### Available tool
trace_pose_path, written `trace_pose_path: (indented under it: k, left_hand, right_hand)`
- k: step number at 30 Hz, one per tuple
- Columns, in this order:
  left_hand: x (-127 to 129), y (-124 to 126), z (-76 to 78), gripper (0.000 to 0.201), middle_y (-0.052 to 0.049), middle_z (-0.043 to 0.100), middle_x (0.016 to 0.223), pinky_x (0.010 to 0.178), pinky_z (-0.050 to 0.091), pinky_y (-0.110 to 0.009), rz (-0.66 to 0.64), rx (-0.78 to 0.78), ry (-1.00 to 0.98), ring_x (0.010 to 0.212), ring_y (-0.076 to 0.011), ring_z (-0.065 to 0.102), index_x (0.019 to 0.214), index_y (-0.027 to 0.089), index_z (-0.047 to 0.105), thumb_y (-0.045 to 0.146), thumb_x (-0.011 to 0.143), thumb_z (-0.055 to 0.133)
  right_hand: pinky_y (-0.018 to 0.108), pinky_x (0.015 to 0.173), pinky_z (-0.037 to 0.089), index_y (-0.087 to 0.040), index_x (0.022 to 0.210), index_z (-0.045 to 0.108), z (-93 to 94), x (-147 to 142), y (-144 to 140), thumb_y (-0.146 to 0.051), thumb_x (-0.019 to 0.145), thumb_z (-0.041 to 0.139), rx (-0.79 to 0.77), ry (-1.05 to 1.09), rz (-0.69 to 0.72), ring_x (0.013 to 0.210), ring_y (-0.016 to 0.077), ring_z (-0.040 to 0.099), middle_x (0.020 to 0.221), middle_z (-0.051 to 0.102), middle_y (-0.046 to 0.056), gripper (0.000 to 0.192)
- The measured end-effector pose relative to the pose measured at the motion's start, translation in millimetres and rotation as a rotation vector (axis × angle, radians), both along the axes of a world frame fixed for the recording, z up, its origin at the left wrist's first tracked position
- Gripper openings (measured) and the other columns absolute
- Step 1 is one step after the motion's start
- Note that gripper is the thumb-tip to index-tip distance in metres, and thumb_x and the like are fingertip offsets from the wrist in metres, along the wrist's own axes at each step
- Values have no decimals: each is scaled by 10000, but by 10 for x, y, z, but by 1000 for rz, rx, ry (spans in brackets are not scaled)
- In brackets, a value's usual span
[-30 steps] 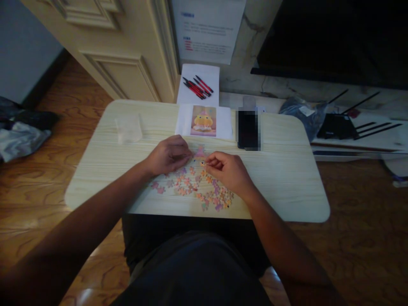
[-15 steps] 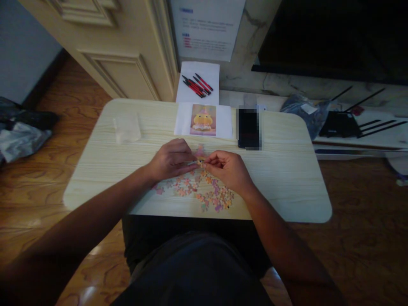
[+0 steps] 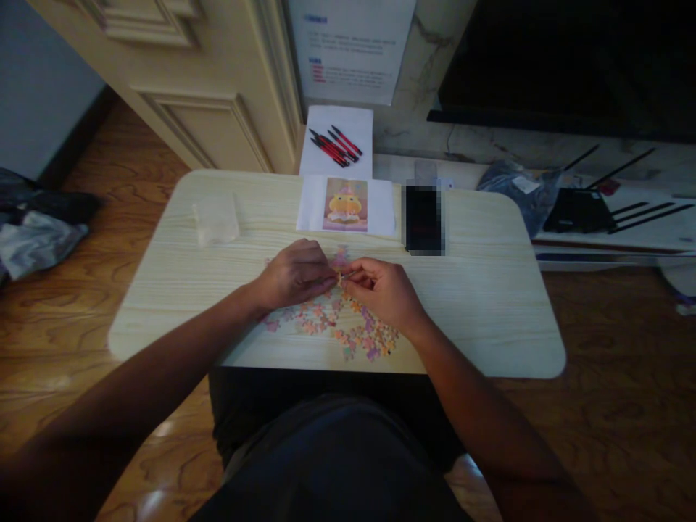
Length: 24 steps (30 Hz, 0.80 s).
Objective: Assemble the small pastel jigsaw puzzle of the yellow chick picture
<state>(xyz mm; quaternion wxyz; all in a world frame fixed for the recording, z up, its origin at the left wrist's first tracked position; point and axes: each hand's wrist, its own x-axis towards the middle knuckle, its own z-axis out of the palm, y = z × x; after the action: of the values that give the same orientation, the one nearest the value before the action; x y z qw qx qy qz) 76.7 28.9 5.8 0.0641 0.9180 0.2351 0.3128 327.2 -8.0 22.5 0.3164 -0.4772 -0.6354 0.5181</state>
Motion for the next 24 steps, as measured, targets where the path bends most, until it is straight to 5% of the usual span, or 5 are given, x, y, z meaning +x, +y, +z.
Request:
trace_pose_path:
  k: [10,24]
  left_hand:
    - [-24,13,-13,284,-70,742,839,790,497,-393,6,-10,92,821,-223,660,906,186,822,260,1107,635]
    - [7,26,6,265,-74,727,824,775,489,-409,37,-75,106,833,-233,649,908,185,829,255,1086,646]
  right_hand:
    - [310,666,529,-219,1051,855,101,26,-8,-194,935,814,317,-357,-54,685,163,697,923,855,36,125]
    - [346,765,516,-236,1075,822,75,54,18,-148,989,730,476,-509,50,801,205,689,956,780,45,153]
